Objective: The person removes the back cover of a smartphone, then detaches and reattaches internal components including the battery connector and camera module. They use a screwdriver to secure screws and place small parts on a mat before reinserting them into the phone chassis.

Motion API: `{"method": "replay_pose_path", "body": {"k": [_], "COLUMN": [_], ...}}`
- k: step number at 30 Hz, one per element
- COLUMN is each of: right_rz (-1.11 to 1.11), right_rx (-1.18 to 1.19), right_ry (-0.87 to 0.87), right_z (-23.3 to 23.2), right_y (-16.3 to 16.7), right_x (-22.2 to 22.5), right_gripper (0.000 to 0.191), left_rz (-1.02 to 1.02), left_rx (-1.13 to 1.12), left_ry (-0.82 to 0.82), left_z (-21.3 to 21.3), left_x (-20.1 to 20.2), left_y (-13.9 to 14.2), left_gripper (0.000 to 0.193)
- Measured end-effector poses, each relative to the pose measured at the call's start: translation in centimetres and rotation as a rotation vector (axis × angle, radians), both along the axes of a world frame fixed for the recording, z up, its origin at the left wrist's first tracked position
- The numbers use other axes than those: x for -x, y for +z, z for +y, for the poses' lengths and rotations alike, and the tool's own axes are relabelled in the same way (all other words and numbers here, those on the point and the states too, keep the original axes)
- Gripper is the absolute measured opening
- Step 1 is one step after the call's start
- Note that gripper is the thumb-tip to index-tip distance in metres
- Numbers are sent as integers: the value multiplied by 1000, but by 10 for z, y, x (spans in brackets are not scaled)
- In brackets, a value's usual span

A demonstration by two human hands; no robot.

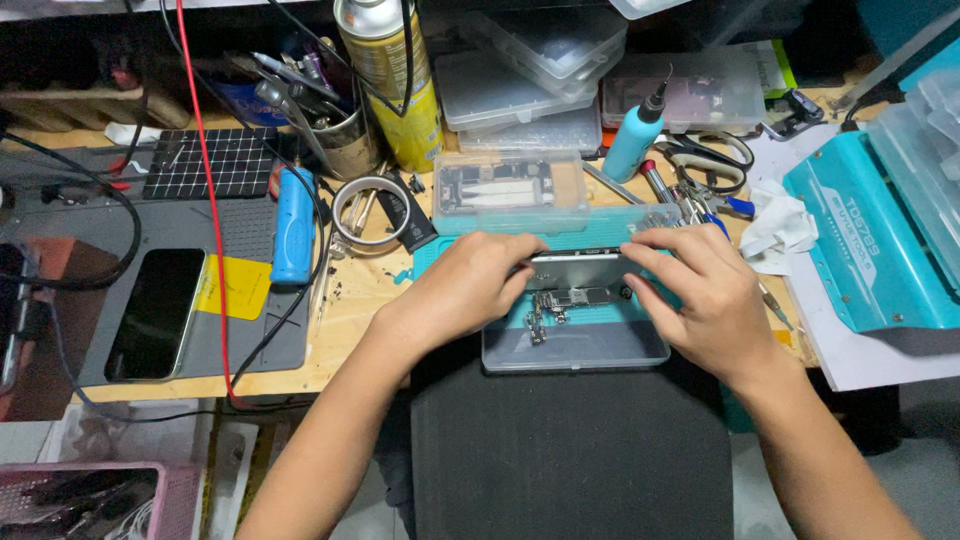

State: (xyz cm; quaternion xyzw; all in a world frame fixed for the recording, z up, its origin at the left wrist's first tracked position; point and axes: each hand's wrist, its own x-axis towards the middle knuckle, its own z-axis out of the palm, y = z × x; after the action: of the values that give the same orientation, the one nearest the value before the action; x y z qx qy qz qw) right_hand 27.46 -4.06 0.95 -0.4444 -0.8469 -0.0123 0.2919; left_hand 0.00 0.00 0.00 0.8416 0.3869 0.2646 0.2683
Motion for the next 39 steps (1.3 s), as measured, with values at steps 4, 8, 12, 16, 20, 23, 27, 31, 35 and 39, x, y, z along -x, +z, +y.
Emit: {"method": "replay_pose_path", "body": {"k": [4,8,12,16,20,23,27,31,35,39], "right_rz": [-23,-101,-204,-191,-184,-151,-128,-142,-119,-106], "right_rx": [-39,-32,98,118,130,149,149,20,-77,-129], "right_ry": [28,98,81,106,128,162,194,244,228,225], "right_z": [3,8,11,7,1,-2,-4,-4,-2,0], "right_y": [9,11,8,4,-2,-5,-8,-9,-15,-20], "right_x": [10,17,19,16,14,13,13,10,14,20], "right_gripper": [35,36,25,25,32,36,38,45,44,46], "left_rz": [-53,-78,-122,-229,-294,-397,-542,-755,-545,-249], "left_rx": [-78,-134,-151,-220,-195,-122,84,382,124,-231], "left_ry": [2,9,13,170,524,543,361,429,552,700], "left_z": [-9,-21,-35,-40,-24,-1,19,33,42,37], "left_x": [0,-2,0,7,11,12,5,3,13,13], "left_y": [-1,-1,3,5,-7,-23,-51,-64,-54,-34], "left_gripper": [26,26,31,31,31,35,12,17,15,25]}}
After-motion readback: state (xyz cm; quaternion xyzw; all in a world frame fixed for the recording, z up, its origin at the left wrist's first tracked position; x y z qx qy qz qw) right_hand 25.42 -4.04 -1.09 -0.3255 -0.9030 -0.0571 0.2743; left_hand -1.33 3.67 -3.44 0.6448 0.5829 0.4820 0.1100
